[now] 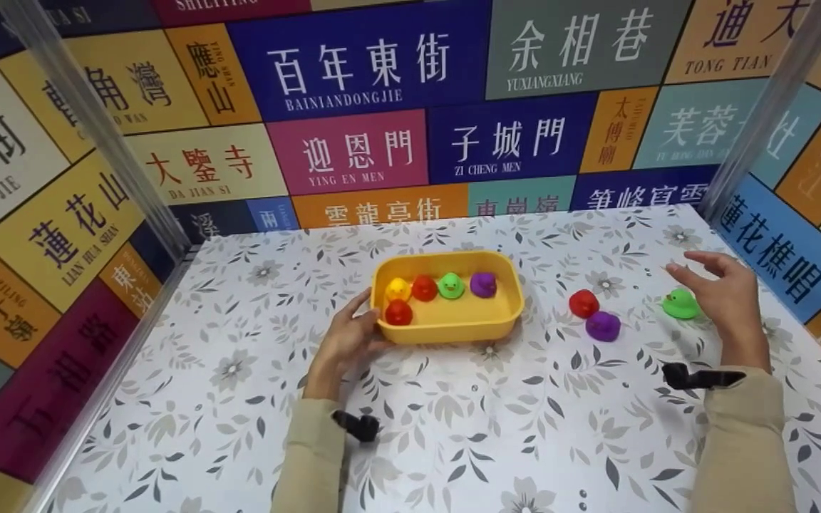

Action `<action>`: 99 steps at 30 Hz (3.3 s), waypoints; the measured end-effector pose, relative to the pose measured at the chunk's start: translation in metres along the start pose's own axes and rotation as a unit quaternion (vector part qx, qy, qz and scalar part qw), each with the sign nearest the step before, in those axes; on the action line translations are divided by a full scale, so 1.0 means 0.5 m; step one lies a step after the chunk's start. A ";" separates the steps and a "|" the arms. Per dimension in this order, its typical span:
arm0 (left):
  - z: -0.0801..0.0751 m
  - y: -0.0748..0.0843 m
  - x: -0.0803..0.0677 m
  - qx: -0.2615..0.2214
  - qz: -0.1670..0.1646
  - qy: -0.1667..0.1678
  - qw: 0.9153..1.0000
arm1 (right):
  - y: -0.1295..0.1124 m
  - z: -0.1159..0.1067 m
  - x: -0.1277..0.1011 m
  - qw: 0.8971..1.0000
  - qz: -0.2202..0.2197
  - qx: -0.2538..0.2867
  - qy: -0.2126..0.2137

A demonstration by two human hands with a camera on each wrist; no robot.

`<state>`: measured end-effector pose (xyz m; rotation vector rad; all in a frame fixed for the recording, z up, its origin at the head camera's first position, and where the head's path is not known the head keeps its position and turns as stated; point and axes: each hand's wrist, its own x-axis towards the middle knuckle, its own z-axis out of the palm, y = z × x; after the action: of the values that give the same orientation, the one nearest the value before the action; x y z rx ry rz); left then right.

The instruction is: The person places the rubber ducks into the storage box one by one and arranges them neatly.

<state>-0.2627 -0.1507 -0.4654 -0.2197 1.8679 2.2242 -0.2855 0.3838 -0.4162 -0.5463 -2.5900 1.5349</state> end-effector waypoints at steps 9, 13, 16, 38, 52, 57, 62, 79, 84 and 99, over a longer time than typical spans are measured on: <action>0.001 -0.002 0.000 -0.001 -0.004 0.001 1.000 | 0.054 0.007 0.024 0.997 0.058 0.049 0.015; 0.000 0.000 -0.001 0.005 -0.005 0.001 1.000 | 0.071 0.012 0.029 0.997 0.060 0.045 0.012; 0.000 0.002 -0.001 0.001 -0.012 0.002 1.000 | 0.082 0.016 0.032 0.997 0.060 0.036 0.012; 0.000 -0.001 0.004 0.018 -0.002 0.012 1.000 | 0.121 0.032 0.042 0.994 0.097 0.044 0.004; 0.000 0.003 0.005 0.010 -0.023 0.014 1.000 | 0.113 0.037 0.042 0.996 0.093 0.006 0.017; -0.001 0.003 0.002 0.020 -0.006 0.007 1.000 | 0.112 0.042 0.042 0.996 0.087 -0.001 0.031; 0.000 0.002 0.000 0.020 0.007 0.008 1.000 | 0.097 0.040 0.035 0.995 0.090 0.012 0.030; 0.002 0.002 0.002 0.035 -0.013 0.016 0.999 | 0.006 0.027 0.015 1.000 0.014 0.015 -0.018; 0.002 0.000 0.004 0.023 -0.016 0.016 0.999 | -0.028 0.037 -0.001 0.999 -0.020 0.026 -0.021; 0.000 0.000 0.005 0.011 -0.019 0.014 1.000 | -0.105 0.098 -0.025 0.996 -0.071 0.048 -0.036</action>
<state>-0.2653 -0.1505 -0.4659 -0.2810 1.8868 2.1852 -0.2997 0.3156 -0.3937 -0.2958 -2.5275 1.6512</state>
